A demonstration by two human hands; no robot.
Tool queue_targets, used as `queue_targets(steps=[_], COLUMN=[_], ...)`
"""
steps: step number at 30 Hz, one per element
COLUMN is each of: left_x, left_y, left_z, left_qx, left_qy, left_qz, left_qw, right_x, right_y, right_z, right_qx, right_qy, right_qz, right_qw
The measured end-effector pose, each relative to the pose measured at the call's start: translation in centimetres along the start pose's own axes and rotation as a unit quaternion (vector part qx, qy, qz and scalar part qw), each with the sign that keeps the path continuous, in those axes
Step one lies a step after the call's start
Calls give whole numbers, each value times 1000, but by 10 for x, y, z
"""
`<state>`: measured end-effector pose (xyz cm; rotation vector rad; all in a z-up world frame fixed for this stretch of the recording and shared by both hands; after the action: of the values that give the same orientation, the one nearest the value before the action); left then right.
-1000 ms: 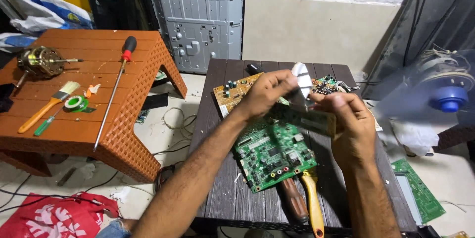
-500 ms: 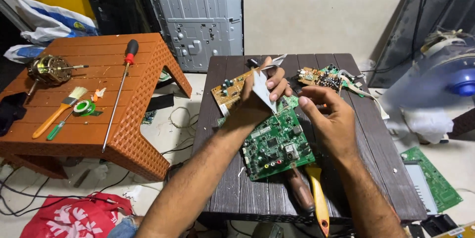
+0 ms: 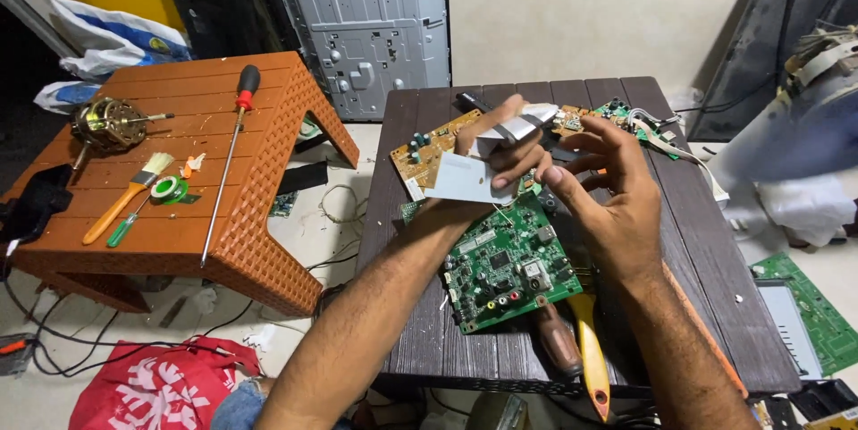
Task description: The person handles various circuit boards and electronic components on a table. They pick up a green circuit board, detach a ribbon cable, and then use a brush to clean the components on the board.
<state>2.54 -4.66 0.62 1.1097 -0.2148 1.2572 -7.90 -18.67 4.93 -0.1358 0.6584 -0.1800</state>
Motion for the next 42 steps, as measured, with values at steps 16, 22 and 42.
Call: queue_targets(steps=[16,22,42], left_x=[-17,-2,10], left_y=[35,50,51], left_z=[-1,-3,-9], left_qx=[305,293,248], left_qy=[-35,17,-18], left_qz=[314,499,645], left_qw=[899,815,723], right_x=[10,22,55], right_y=[-15,-13,-10], right_z=[-6,-13,-18], right_qx=[25,28,59], right_qy=[-114,-59,272], right_qz=[-20,40,286], right_qw=[993,997,917])
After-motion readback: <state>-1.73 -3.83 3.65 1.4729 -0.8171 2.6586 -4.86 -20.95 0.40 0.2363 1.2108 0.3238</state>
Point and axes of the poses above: each hand's wrist, its own z-axis towards the middle knuckle, its own y-axis out of the palm, x = y × z, the point moved 3 cm from there along z, towards the middle knuckle, and after that the axes turned 14 degrees about -y, right-handed, at the moved point
